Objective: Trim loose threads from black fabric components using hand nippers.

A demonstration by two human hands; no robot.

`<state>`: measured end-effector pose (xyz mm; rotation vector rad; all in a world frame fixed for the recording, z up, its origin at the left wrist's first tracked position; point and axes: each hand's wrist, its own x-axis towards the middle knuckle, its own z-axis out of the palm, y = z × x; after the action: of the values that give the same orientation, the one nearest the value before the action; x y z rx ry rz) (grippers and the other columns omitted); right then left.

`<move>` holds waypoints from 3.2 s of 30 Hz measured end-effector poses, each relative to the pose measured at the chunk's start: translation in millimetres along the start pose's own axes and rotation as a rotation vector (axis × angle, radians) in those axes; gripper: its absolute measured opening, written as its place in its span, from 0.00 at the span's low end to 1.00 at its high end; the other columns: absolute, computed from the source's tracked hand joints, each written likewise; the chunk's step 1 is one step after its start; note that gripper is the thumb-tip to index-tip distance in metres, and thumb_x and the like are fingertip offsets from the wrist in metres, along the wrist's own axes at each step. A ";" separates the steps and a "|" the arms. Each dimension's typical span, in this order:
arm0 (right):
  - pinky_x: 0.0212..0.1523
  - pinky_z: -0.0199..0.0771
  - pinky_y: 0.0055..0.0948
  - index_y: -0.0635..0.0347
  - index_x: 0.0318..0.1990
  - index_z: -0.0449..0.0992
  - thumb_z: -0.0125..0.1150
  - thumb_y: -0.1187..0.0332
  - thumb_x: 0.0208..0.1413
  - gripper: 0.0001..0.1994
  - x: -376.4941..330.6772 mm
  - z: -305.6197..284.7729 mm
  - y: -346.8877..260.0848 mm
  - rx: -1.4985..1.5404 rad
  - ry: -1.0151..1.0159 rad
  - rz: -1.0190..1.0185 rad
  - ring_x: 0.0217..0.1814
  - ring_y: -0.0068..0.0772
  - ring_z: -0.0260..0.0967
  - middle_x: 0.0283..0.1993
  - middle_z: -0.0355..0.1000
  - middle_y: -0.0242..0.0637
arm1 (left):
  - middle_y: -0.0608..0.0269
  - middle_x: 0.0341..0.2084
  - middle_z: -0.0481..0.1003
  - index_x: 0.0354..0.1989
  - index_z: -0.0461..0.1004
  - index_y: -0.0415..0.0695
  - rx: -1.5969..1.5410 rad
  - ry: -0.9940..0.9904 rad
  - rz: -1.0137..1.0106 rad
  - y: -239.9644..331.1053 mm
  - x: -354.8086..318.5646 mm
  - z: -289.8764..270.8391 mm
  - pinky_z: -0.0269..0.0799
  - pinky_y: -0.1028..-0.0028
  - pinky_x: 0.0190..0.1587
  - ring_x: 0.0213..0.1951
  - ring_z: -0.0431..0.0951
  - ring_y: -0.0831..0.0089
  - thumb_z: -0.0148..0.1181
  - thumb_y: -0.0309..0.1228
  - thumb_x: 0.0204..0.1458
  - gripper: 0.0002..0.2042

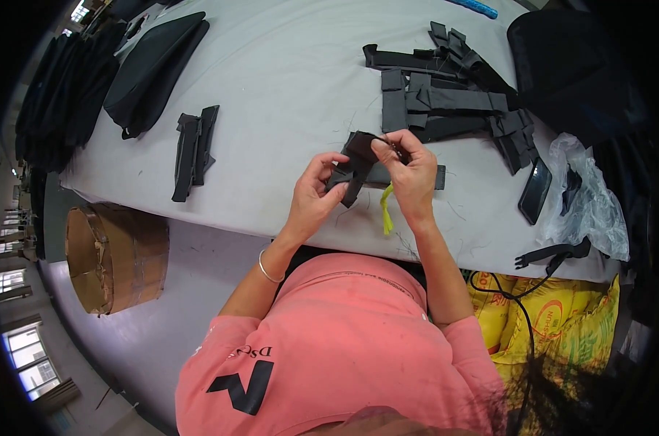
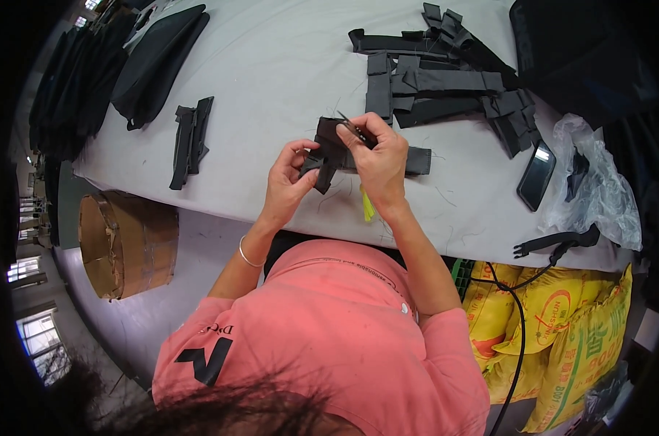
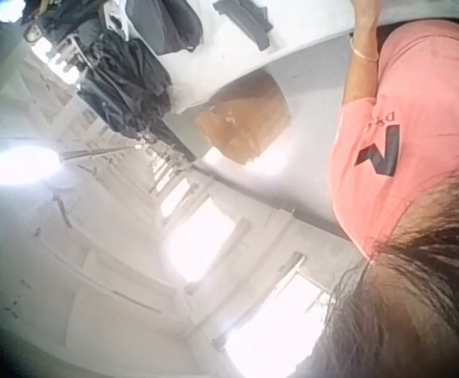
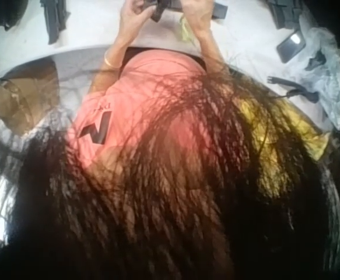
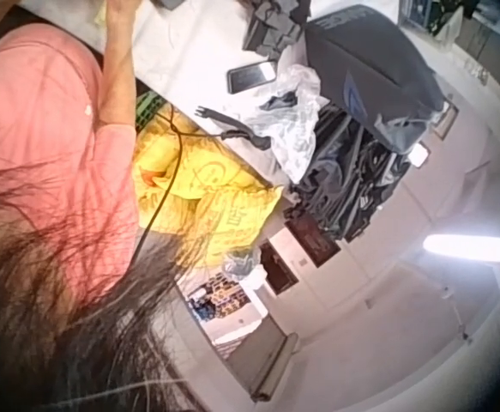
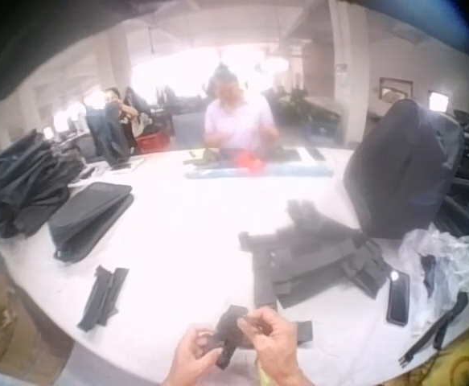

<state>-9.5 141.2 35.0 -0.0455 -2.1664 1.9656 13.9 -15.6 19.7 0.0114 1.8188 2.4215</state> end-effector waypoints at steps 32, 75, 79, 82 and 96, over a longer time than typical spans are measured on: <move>0.25 0.59 0.13 0.63 0.34 0.75 0.63 0.71 0.53 0.05 21.0 -17.3 -5.7 0.193 -0.053 0.091 0.22 0.10 0.59 0.21 0.67 0.22 | 0.66 0.29 0.74 0.38 0.73 0.37 0.264 -0.200 -0.032 27.0 15.4 -10.3 0.68 0.78 0.37 0.31 0.71 0.80 0.59 0.29 0.53 0.09; 0.27 0.64 0.30 0.53 0.32 0.79 0.66 0.69 0.44 0.06 -17.6 -31.0 -6.8 -0.489 -0.163 -0.315 0.26 0.32 0.67 0.25 0.71 0.29 | 0.69 0.28 0.74 0.39 0.71 0.39 0.246 -0.255 -0.156 4.2 20.3 -21.7 0.69 0.81 0.31 0.27 0.70 0.84 0.60 0.28 0.52 0.09; 0.26 0.65 0.31 0.53 0.34 0.79 0.65 0.68 0.46 0.07 -16.1 -24.5 -2.5 -0.482 -0.108 -0.281 0.26 0.31 0.68 0.25 0.71 0.30 | 0.65 0.22 0.73 0.37 0.71 0.39 0.628 -0.246 -0.011 12.8 15.8 -14.0 0.66 0.77 0.28 0.24 0.69 0.79 0.59 0.26 0.51 0.07; 0.26 0.65 0.31 0.53 0.34 0.79 0.64 0.67 0.46 0.06 -15.5 -22.0 -3.1 -0.512 -0.121 -0.259 0.26 0.31 0.68 0.25 0.71 0.30 | 0.65 0.20 0.72 0.36 0.71 0.39 0.762 -0.249 0.028 20.3 12.5 -8.6 0.63 0.77 0.26 0.23 0.67 0.81 0.60 0.25 0.51 0.07; 0.26 0.65 0.31 0.53 0.33 0.79 0.64 0.66 0.47 0.06 -17.7 -20.8 -5.0 -0.600 -0.129 -0.223 0.26 0.32 0.69 0.24 0.71 0.30 | 0.58 0.26 0.74 0.33 0.72 0.40 1.030 -0.203 0.377 13.8 11.0 -6.5 0.67 0.68 0.28 0.26 0.73 0.61 0.60 0.22 0.45 0.07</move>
<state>12.1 158.1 39.2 0.2235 -2.6315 1.1807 1.3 -24.5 30.4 0.6929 2.8761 1.2696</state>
